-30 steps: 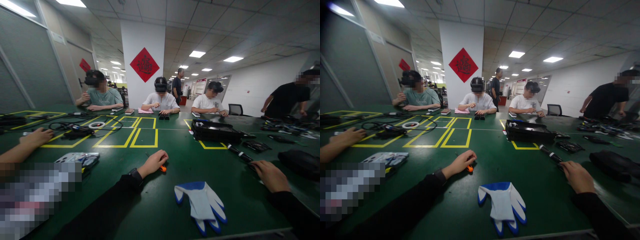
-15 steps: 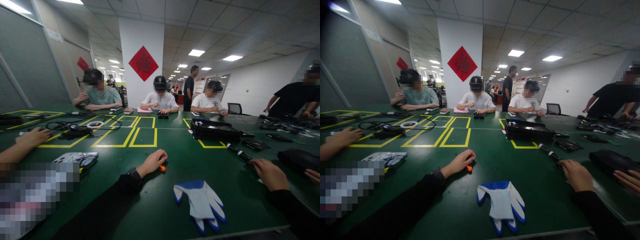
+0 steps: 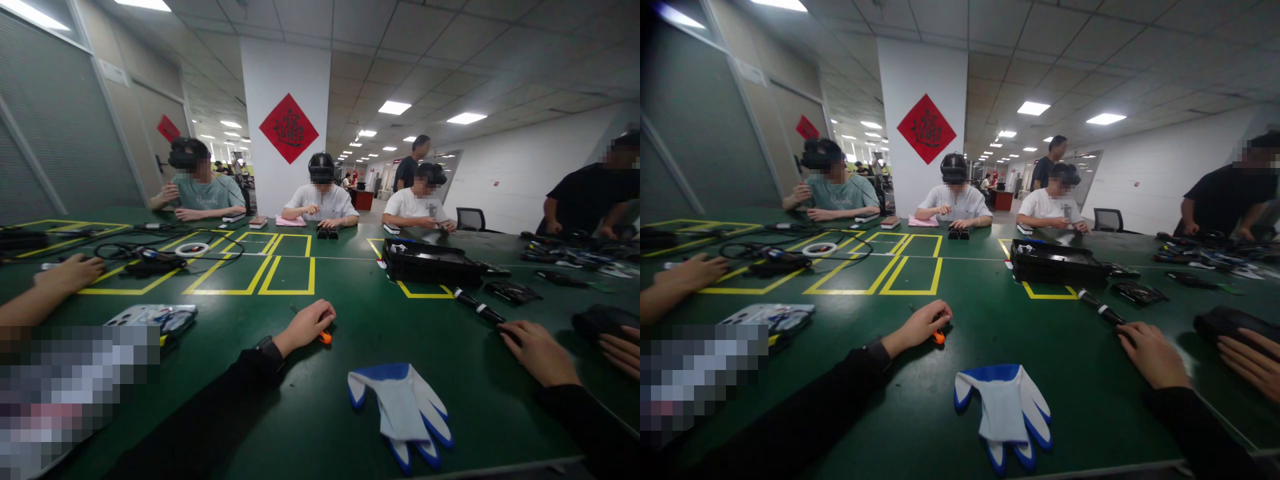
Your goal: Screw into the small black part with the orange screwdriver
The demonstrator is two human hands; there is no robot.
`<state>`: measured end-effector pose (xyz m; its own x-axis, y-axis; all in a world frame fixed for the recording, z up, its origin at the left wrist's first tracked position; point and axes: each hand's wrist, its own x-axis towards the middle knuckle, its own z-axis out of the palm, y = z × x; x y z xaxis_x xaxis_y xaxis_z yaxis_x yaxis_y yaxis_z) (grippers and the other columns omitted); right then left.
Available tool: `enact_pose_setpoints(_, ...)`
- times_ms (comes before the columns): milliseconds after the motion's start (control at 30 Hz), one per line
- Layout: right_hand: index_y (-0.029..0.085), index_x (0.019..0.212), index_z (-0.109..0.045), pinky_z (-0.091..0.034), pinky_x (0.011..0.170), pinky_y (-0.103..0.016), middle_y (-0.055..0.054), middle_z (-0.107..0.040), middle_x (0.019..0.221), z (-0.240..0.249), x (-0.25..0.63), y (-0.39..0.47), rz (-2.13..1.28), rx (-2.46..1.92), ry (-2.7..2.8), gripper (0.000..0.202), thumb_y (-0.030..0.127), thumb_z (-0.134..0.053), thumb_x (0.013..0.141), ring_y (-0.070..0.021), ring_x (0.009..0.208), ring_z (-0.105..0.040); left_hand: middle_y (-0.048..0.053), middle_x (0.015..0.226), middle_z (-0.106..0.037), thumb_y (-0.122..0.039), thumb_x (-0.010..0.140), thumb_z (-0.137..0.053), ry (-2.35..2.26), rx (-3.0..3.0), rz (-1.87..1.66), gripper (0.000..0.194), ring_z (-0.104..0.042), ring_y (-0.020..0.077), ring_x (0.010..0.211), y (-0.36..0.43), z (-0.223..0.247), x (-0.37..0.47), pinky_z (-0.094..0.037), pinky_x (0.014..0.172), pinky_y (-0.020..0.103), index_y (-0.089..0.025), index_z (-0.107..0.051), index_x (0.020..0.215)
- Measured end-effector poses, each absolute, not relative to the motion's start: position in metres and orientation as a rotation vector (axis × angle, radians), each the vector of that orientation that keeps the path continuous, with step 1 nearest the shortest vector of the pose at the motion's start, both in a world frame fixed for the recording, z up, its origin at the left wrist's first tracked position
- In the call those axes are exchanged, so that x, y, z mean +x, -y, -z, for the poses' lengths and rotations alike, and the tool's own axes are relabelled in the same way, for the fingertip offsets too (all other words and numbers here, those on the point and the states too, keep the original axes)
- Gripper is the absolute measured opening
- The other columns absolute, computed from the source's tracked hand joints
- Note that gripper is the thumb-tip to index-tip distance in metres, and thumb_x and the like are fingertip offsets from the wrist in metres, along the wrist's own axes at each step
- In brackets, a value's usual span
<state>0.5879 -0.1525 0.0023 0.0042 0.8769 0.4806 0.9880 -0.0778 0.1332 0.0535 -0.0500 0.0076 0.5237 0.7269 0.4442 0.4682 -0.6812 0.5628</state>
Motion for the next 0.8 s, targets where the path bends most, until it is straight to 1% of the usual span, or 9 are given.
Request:
enact_pose_setpoints(133,0.018,0.103,-0.056,-0.036,0.081,-0.036,-0.012,-0.054,0.103,0.002,0.598,0.15,0.601,-2.044,1.917,0.038,0.039,-0.047,0.073,-0.025,0.095,-0.048,0.001,0.082,-0.053,-0.028,0.079,-0.042,-0.991,2.402,-0.949,0.016,-0.049,0.0124,0.071,0.05,-0.008,0.054,-0.039,0.069,0.024,-0.02,-0.056,0.083)
enact_pose_setpoints(267,0.016,0.102,-0.055,-0.038,0.078,-0.038,-0.013,-0.055,0.101,0.005,0.606,0.149,0.563,-2.091,1.861,0.043,0.044,-0.044,0.072,-0.0267,0.093,-0.05,0.001,0.082,-0.053,-0.028,0.08,-0.041,-0.993,2.422,-0.936,0.017,-0.049,0.0123,0.071,0.05,-0.007,0.053,-0.039,0.068,0.024,-0.02,-0.055,0.083)
enact_pose_setpoints(367,0.016,0.101,-0.056,-0.039,0.078,-0.038,-0.013,-0.055,0.101,0.005,0.607,0.151,0.556,-2.104,1.863,0.043,0.046,-0.043,0.073,-0.0264,0.093,-0.051,0.002,0.082,-0.053,-0.029,0.08,-0.041,-0.994,2.428,-0.932,0.017,-0.049,0.0123,0.071,0.049,-0.007,0.053,-0.039,0.068,0.024,-0.019,-0.055,0.082)
enact_pose_setpoints(467,0.017,0.105,-0.054,-0.038,0.082,-0.036,-0.013,-0.054,0.102,0.004,0.604,0.153,0.587,-2.076,1.872,0.045,0.046,-0.042,0.073,-0.0259,0.095,-0.051,0.002,0.082,-0.053,-0.029,0.081,-0.04,-0.994,2.433,-0.928,0.018,-0.049,0.0123,0.072,0.05,-0.007,0.054,-0.039,0.068,0.024,-0.019,-0.055,0.082)
enact_pose_setpoints(567,0.016,0.114,-0.047,-0.037,0.084,-0.039,-0.013,-0.052,0.106,0.006,0.599,0.153,0.699,-2.082,1.762,0.054,0.05,-0.038,0.072,-0.0285,0.098,-0.049,0.001,0.082,-0.053,-0.03,0.081,-0.039,-0.994,2.446,-0.913,0.019,-0.049,0.0123,0.072,0.05,-0.008,0.054,-0.039,0.069,0.024,-0.019,-0.055,0.083)
enact_pose_setpoints(633,0.016,0.121,-0.039,-0.035,0.087,-0.042,-0.015,-0.048,0.112,0.009,0.594,0.151,0.771,-2.1,1.698,0.063,0.054,-0.036,0.072,-0.0308,0.103,-0.045,0.001,0.082,-0.052,-0.029,0.081,-0.039,-1.002,2.449,-0.906,0.019,-0.048,0.0122,0.072,0.051,-0.008,0.054,-0.039,0.069,0.024,-0.019,-0.055,0.083)
enact_pose_setpoints(700,0.015,0.128,-0.029,-0.032,0.091,-0.043,-0.016,-0.041,0.121,0.012,0.591,0.146,0.813,-2.116,1.682,0.069,0.056,-0.034,0.073,-0.0317,0.111,-0.039,0.001,0.082,-0.052,-0.029,0.081,-0.039,-1.01,2.45,-0.903,0.018,-0.048,0.0121,0.072,0.051,-0.009,0.054,-0.039,0.069,0.024,-0.019,-0.054,0.083)
enact_pose_setpoints(800,0.013,0.133,-0.017,-0.03,0.094,-0.042,-0.017,-0.03,0.129,0.018,0.593,0.135,0.789,-2.155,1.65,0.072,0.052,-0.032,0.074,-0.0305,0.119,-0.03,0.001,0.083,-0.052,-0.029,0.081,-0.039,-1.011,2.456,-0.899,0.018,-0.048,0.0119,0.072,0.051,-0.009,0.054,-0.039,0.069,0.023,-0.019,-0.054,0.083)
